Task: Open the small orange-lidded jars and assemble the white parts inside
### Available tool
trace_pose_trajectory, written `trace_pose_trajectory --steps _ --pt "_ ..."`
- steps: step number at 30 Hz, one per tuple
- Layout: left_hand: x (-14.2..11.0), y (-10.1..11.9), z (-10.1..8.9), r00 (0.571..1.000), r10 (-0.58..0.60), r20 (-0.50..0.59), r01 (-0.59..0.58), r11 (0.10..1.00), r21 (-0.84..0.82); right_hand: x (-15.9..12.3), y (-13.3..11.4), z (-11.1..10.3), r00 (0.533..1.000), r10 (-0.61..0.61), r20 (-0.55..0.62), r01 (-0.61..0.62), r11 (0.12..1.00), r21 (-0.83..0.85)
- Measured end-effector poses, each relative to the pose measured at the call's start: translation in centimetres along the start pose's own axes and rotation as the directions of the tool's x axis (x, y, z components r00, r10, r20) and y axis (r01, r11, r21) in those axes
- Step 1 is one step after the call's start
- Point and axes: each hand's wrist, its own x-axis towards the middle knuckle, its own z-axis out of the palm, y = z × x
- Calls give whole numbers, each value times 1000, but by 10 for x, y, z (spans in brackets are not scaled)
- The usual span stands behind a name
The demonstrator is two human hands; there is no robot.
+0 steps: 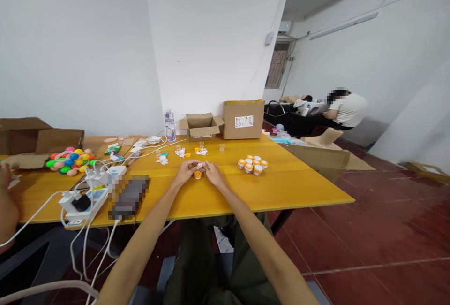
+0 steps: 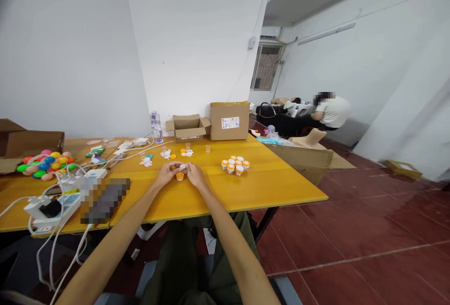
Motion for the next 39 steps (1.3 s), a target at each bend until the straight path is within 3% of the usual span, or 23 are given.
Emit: trace_pose_trajectory --steps 9,26,33,39 --pt "2 -10 -1 1000 -14 5 14 1000 -26 -2 -1 3 1000 5 -11 -6 991 -130" --pt "2 -9 -2 999 -17 29 18 999 -43 -8 -19 -4 998 57 26 -50 976 -214" --pt "1 -8 -2 999 -33 25 34 999 -40 -11 -28 -8 993 112 48 -89 936 -340" --pt "0 -3 -1 999 -50 8 50 998 -38 -12 -30 -8 995 99 29 -85 945 -317"
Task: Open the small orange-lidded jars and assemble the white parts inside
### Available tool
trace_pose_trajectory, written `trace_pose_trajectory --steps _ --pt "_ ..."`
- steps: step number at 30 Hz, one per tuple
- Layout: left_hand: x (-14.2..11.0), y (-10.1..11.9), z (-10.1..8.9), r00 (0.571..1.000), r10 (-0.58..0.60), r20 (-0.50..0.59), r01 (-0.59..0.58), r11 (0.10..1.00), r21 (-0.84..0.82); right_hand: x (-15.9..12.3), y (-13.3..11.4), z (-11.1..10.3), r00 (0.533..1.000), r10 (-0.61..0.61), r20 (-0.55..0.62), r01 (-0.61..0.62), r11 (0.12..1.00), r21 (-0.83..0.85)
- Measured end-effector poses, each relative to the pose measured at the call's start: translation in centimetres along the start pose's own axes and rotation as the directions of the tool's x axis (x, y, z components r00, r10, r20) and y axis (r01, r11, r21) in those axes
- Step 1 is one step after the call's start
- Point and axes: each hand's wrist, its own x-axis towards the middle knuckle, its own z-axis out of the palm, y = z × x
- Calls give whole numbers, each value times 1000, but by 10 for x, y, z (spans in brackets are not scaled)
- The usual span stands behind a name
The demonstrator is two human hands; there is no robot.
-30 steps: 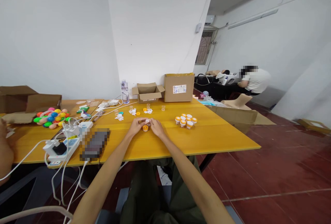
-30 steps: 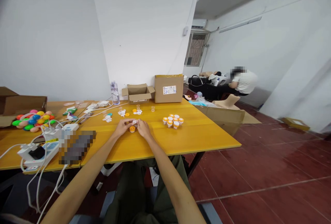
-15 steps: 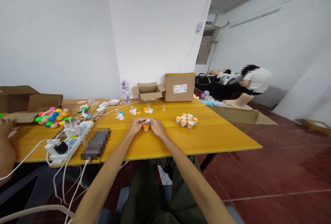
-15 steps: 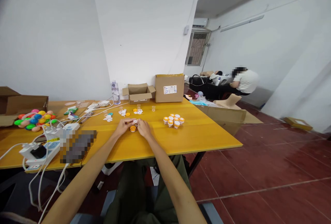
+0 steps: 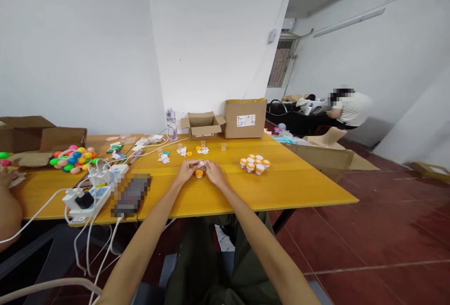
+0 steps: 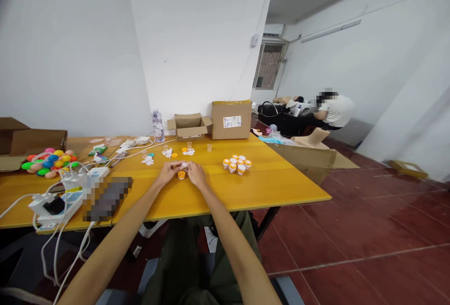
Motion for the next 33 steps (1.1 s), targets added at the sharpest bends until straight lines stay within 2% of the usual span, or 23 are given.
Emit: trace_pose_trajectory --steps 12,16,21,27,33 --pt "0 -2 0 993 24 -112 3 973 231 4 8 9 993 0 -117 21 984 178" --pt "0 -2 1 997 18 -75 7 946 323 3 5 7 995 -1 -95 11 995 103" --pt "0 -2 2 998 53 -14 -43 907 419 -1 0 1 998 4 -60 -1 999 50" --pt "0 -2 2 999 48 2 -43 891 452 -3 0 0 998 8 -70 -3 998 68" --pt "-1 1 2 999 28 -22 -18 922 386 -1 5 5 991 18 -135 2 989 145"
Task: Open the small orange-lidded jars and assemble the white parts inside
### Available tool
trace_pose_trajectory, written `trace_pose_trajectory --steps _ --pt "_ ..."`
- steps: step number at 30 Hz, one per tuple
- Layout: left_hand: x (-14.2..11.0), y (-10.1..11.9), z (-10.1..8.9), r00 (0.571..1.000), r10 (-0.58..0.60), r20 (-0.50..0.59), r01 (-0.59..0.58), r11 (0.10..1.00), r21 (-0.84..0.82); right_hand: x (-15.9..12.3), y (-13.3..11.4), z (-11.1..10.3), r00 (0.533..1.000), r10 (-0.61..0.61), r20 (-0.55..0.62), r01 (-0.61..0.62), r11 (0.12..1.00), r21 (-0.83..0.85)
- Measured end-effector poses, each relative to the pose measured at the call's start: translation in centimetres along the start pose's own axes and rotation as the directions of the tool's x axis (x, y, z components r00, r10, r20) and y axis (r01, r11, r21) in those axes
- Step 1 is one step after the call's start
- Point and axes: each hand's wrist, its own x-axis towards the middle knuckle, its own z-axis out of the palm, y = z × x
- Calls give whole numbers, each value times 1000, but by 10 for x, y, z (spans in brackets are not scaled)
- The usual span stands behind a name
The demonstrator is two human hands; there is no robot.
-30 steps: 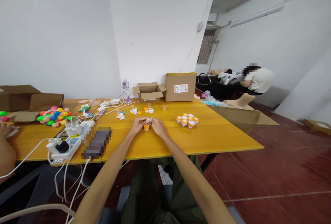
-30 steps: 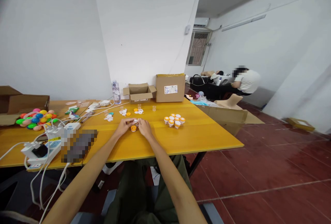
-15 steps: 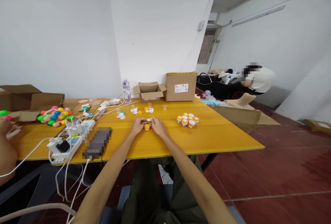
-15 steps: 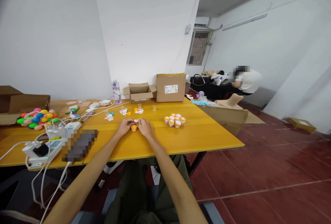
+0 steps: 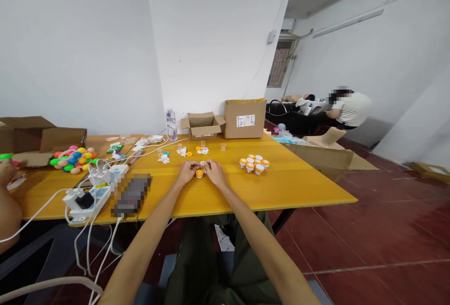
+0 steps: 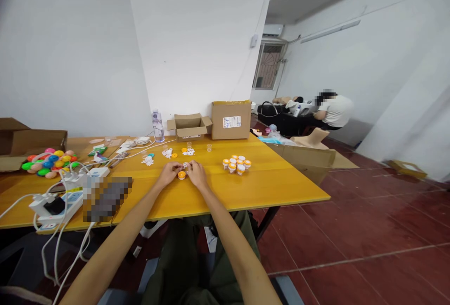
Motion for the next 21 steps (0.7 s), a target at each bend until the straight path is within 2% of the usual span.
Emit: trace_pose_trajectory --steps 5,12,17,21 --pt "-1 3 -2 994 -5 -106 4 1000 -11 1 5 3 998 -37 -55 41 997 58" --pt "-5 11 -3 984 25 -178 -19 999 35 -3 2 -1 996 -26 -89 31 998 49" --pt "-10 30 -6 980 97 -174 -87 994 67 -3 0 -5 992 52 -115 -46 997 57" --pt "-16 55 -3 981 121 -149 -135 987 -84 -3 0 -6 983 119 -137 -109 991 78"
